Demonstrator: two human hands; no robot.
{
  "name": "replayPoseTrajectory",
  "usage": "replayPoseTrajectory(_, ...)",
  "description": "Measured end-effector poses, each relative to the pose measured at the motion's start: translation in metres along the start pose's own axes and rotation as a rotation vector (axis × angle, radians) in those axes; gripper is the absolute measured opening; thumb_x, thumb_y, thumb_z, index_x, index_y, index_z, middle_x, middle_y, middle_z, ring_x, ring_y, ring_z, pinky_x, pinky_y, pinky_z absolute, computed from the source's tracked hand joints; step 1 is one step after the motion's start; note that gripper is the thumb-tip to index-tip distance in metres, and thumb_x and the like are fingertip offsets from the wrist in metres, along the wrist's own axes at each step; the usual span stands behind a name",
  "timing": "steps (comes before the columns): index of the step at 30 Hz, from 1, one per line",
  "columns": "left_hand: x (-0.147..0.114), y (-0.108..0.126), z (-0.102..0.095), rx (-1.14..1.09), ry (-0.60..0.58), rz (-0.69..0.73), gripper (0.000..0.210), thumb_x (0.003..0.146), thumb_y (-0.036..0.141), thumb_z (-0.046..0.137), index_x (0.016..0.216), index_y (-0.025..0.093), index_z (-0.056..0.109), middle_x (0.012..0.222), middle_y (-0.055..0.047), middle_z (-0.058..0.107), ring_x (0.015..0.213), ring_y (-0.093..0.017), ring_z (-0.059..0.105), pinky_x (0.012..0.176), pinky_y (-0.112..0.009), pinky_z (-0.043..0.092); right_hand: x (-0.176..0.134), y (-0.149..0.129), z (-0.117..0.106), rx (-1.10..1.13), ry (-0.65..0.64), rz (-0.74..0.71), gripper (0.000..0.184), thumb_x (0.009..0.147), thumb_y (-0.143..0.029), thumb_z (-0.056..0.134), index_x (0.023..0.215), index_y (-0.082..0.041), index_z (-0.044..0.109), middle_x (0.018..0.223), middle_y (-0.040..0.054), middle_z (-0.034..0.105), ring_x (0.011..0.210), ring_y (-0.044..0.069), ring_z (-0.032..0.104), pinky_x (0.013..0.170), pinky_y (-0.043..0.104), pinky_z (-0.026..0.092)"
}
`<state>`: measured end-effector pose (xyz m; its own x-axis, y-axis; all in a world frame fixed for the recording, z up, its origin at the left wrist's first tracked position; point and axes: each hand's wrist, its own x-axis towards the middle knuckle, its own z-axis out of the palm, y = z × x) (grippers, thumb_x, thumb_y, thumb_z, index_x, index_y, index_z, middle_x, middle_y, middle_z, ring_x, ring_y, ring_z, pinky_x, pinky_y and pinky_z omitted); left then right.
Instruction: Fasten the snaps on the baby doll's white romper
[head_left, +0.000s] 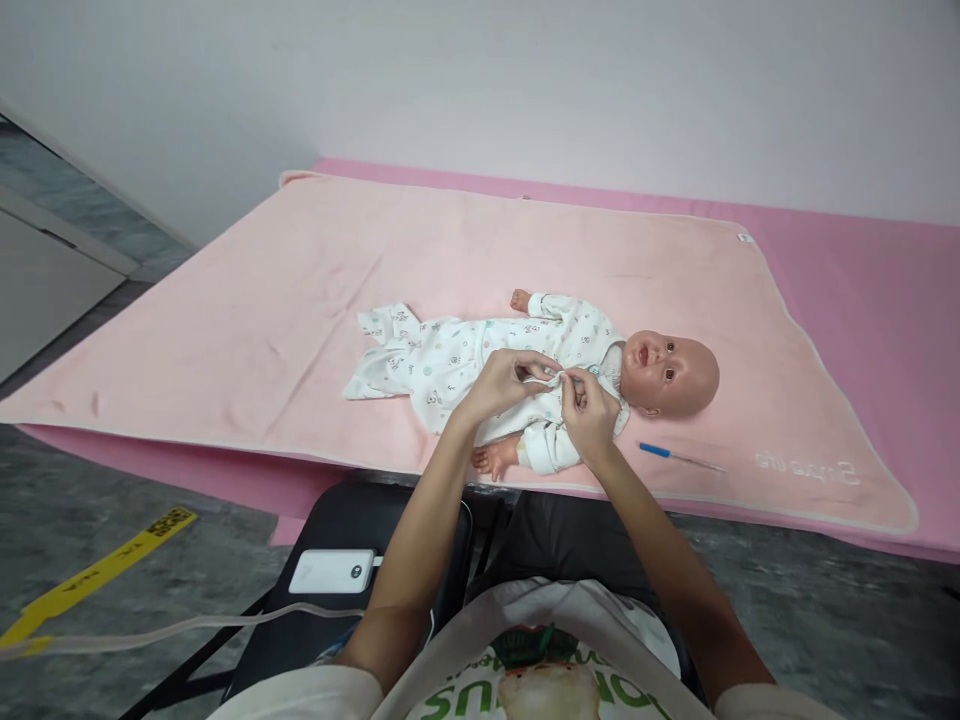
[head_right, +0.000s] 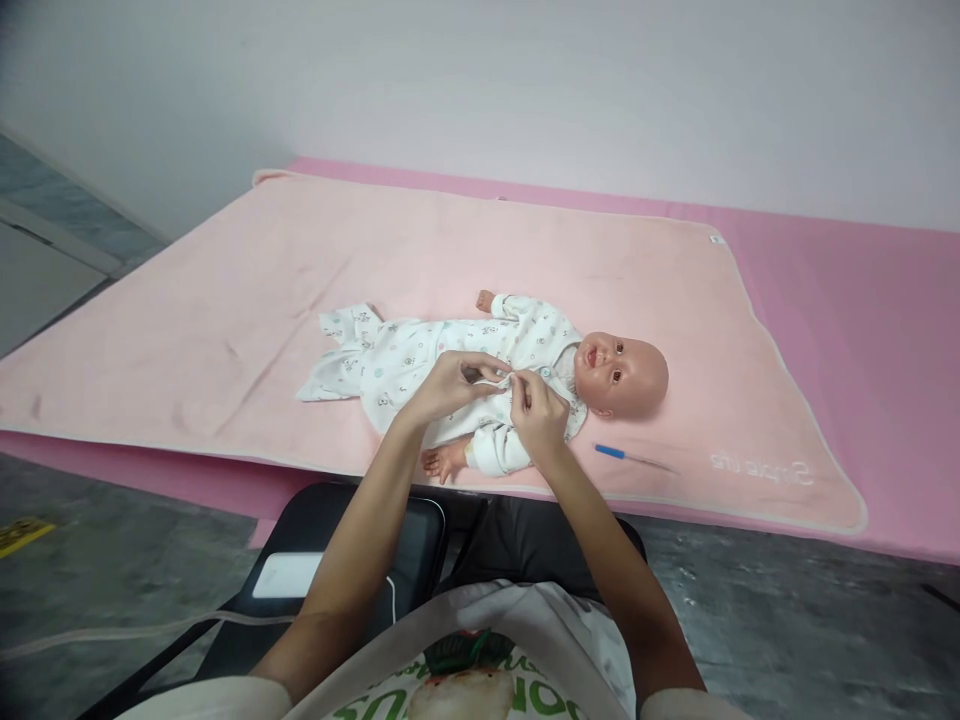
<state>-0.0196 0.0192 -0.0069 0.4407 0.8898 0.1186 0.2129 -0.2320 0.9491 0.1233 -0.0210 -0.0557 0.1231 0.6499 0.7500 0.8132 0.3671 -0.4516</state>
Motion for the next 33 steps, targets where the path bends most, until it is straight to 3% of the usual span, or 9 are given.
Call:
replayPoseTrajectory(8, -0.001, -0.004, 0.005, -0.017, 0.036, 0.0, 0.017, 0.066, 0.013, 0.064, 0.082, 0.016, 0.069, 0.079, -0.003, 0.068, 0.076, -0.014, 0.063, 0.071, -0.025, 0.05, -0.001, 0.001, 0.0, -0.021, -0.016, 0.011, 0.017, 0.089, -0.024, 0.047, 0.083, -0.016, 0.06, 0.051, -0.0022, 0.057, 0.045, 0.008, 0.053, 0.05, 0.018, 0.037)
replayPoseTrajectory(12, -0.01, 0.006, 0.003, 0.027, 0.033, 0.024, 0.023, 0.073, 0.017, 0.06, 0.095, 0.018, 0.066, 0.094, -0.005, 0.066, 0.086, -0.015, 0.06, 0.078, -0.028, 0.048, 0.001, -0.001, 0.0, -0.029, -0.029, 0.04, 0.019, 0.09, -0.026, 0.046, 0.081, -0.016, 0.059, 0.051, -0.0025, 0.056, 0.044, 0.008, 0.051, 0.049, 0.019, 0.036)
replayPoseTrajectory(15, -0.018, 0.017, 0.0, 0.16, 0.098, 0.113, 0.025, 0.079, 0.024, 0.058, 0.103, 0.021, 0.063, 0.103, -0.005, 0.062, 0.096, -0.016, 0.055, 0.087, -0.031, 0.044, 0.002, -0.002, -0.001, -0.008, -0.014, 0.061, 0.018, 0.089, -0.026, 0.046, 0.079, -0.016, 0.058, 0.05, -0.0033, 0.054, 0.043, 0.007, 0.05, 0.047, 0.019, 0.034)
replayPoseTrajectory(18, -0.019, 0.021, 0.002, 0.372, 0.181, 0.172, 0.017, 0.081, 0.031, 0.057, 0.093, 0.023, 0.066, 0.103, -0.004, 0.059, 0.102, -0.018, 0.05, 0.093, -0.035, 0.038, 0.002, -0.002, -0.001, 0.012, -0.011, 0.065, 0.018, 0.089, -0.025, 0.046, 0.079, -0.016, 0.058, 0.049, -0.0038, 0.053, 0.042, 0.007, 0.048, 0.047, 0.019, 0.034)
replayPoseTrajectory(21, -0.014, 0.014, 0.006, 0.564, 0.165, 0.147, 0.018, 0.081, 0.037, 0.056, 0.089, 0.024, 0.067, 0.108, -0.004, 0.057, 0.105, -0.021, 0.046, 0.094, -0.038, 0.035, 0.001, -0.001, 0.0, 0.005, -0.029, 0.077, 0.019, 0.089, -0.026, 0.046, 0.08, -0.017, 0.058, 0.048, -0.0044, 0.051, 0.041, 0.007, 0.047, 0.047, 0.019, 0.033)
replayPoseTrajectory(24, -0.014, 0.004, 0.005, 0.658, 0.136, 0.132, 0.023, 0.082, 0.039, 0.056, 0.097, 0.025, 0.066, 0.118, -0.005, 0.053, 0.11, -0.023, 0.042, 0.094, -0.039, 0.033, 0.001, -0.001, 0.0, 0.001, -0.035, 0.09, 0.019, 0.089, -0.026, 0.045, 0.081, -0.016, 0.059, 0.049, -0.0038, 0.053, 0.042, 0.007, 0.047, 0.047, 0.019, 0.033)
replayPoseTrajectory(29, -0.035, -0.002, -0.005, 0.655, 0.166, 0.149, 0.029, 0.083, 0.036, 0.055, 0.11, 0.027, 0.06, 0.117, -0.004, 0.055, 0.112, -0.022, 0.043, 0.097, -0.039, 0.031, 0.003, -0.003, -0.001, 0.007, -0.032, 0.122, 0.02, 0.089, -0.025, 0.044, 0.081, -0.016, 0.06, 0.051, -0.003, 0.055, 0.042, 0.007, 0.048, 0.047, 0.019, 0.035)
replayPoseTrajectory(33, -0.042, 0.011, 0.0, 0.571, 0.271, 0.185, 0.019, 0.084, 0.032, 0.053, 0.099, 0.025, 0.064, 0.112, -0.003, 0.058, 0.108, -0.019, 0.046, 0.098, -0.037, 0.031, 0.004, -0.003, -0.002, 0.016, -0.04, 0.129, 0.02, 0.088, -0.026, 0.045, 0.081, -0.016, 0.06, 0.05, -0.003, 0.055, 0.042, 0.007, 0.048, 0.048, 0.02, 0.035)
